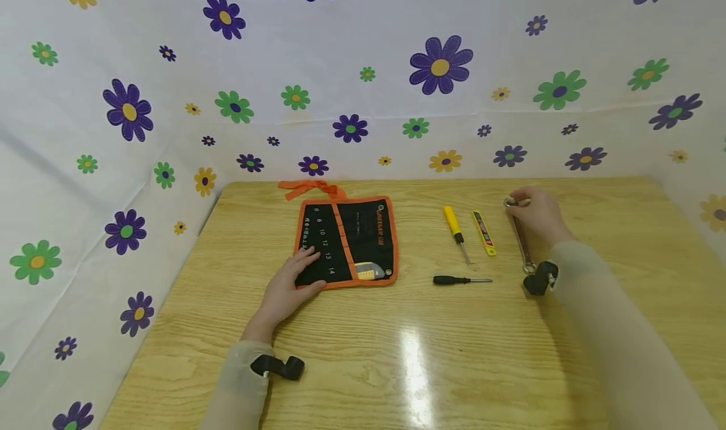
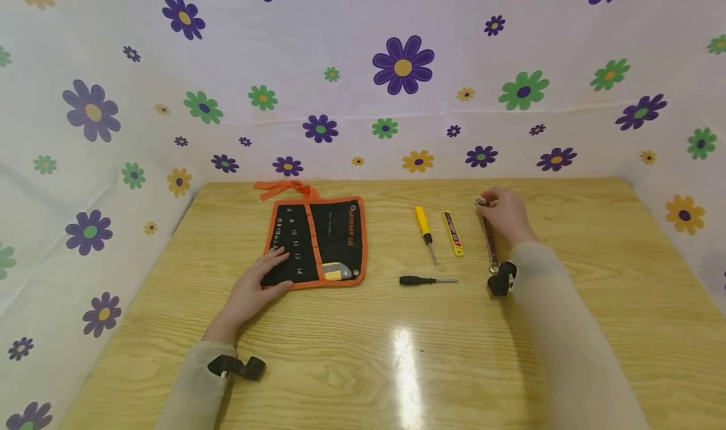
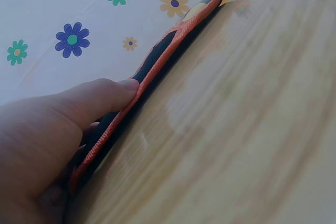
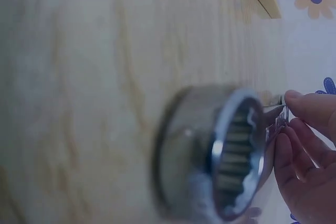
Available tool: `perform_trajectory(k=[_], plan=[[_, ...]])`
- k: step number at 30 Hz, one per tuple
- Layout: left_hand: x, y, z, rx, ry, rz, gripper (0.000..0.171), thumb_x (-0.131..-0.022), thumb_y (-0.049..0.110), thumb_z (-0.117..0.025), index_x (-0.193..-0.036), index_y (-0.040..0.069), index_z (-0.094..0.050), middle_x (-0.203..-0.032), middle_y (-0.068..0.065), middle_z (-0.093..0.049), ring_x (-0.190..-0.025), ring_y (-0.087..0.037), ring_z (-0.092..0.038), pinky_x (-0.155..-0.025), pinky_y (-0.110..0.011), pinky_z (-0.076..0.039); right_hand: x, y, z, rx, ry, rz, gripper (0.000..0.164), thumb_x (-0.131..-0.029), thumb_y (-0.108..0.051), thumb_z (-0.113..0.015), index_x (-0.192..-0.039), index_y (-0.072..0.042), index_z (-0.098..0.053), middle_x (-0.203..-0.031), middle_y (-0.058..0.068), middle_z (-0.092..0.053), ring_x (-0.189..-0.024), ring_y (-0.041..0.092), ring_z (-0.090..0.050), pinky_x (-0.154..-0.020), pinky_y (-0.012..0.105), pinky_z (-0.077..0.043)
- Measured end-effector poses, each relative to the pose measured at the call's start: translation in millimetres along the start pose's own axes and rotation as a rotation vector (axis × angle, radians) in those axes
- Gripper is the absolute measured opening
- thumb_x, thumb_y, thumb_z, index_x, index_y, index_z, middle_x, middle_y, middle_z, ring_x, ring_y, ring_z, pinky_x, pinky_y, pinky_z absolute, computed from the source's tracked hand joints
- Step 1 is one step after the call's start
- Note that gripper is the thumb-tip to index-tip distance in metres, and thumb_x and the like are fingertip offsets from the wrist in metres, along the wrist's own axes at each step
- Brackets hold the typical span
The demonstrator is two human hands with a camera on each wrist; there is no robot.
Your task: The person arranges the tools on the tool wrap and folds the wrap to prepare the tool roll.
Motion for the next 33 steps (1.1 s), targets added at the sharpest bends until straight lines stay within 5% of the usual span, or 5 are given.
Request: perform_trajectory(k=[18,26,33], plan=[[-1.5,-2.0,-0.8,-0.004,-0.005,0.005,0.063,-0.087,0.040,-0.069,-0.142,0.016,-0.048,-0.152,-0.001,-0.034,-0.142,-0.021,-0.022,-0.115,-0.041,-0.014,-8.1,-3.2,-3.1,0.119,-0.006,0.003,0.030,-0.092,-0.012,-0.061,-0.107,0.014,-0.061,-0.108,0.031,-0.057,-0.100,0.044,-0.052,-0.087,0.056,-0.044],[-1.1,-1.5,-0.5,-0.003,-0.009,0.009,0.063,-0.088,0.040,-0.068,-0.143,0.017,-0.048,-0.152,-0.001,-0.033,-0.142,-0.021,-0.022,-0.115,-0.042,-0.014,-12.0,-5.5,-5.6,0.151,-0.020,-0.014,0.024,-0.091,-0.009,-0.060,-0.098,0.013,-0.062,-0.096,0.026,-0.056,-0.085,0.036,-0.048,-0.073,0.045,-0.044],[-1.3,-3.3,-1.3,-0.004,-0.010,0.016,0.063,-0.088,0.041,-0.068,-0.143,0.018,-0.047,-0.153,0.000,-0.032,-0.143,-0.021,-0.021,-0.115,-0.041,-0.014,-13.2,-6.0,-7.0,0.153,-0.007,-0.023,0.023,-0.090,-0.008,-0.058,-0.096,0.014,-0.060,-0.094,0.025,-0.051,-0.086,0.036,-0.045,-0.075,0.047,-0.042]])
Point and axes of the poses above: each hand's wrist, its own x-axis away from the middle knuckle, its own z-axis out of the back of the hand, y = z × x, the point moved 7 cm from there along -x, towards the middle knuckle
